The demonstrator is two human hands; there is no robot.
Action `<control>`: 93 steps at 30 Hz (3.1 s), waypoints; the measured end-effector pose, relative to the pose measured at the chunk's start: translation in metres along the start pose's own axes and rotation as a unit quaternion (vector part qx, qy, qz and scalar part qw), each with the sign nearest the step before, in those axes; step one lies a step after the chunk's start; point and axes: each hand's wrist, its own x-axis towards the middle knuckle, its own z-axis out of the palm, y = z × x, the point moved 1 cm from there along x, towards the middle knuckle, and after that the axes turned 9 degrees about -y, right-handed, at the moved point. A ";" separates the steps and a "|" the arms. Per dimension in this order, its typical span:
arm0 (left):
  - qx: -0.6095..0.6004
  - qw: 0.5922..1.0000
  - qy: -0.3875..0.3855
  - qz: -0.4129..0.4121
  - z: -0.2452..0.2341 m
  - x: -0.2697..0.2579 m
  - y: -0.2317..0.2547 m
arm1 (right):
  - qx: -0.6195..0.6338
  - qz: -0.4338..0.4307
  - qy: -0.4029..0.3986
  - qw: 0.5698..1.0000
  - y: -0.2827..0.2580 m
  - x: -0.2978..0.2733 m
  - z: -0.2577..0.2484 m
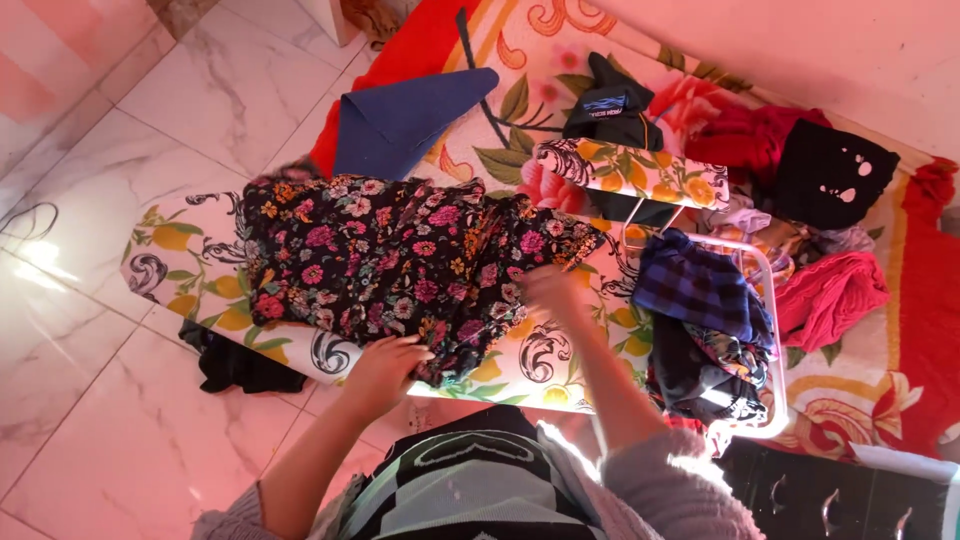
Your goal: Folding various items of clothing on an ironing board and placing them in stacks.
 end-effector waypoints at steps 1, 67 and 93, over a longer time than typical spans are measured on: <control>-0.010 1.000 0.014 -0.006 0.000 -0.002 -0.001 | 0.170 0.002 0.017 0.985 0.027 0.021 -0.065; 0.105 0.982 0.051 -0.147 0.016 -0.040 0.057 | -0.367 -0.041 0.323 0.872 -0.079 0.004 -0.030; 0.219 0.954 0.102 -0.177 0.030 -0.053 0.048 | -0.642 -0.140 -0.109 0.746 -0.172 -0.020 0.108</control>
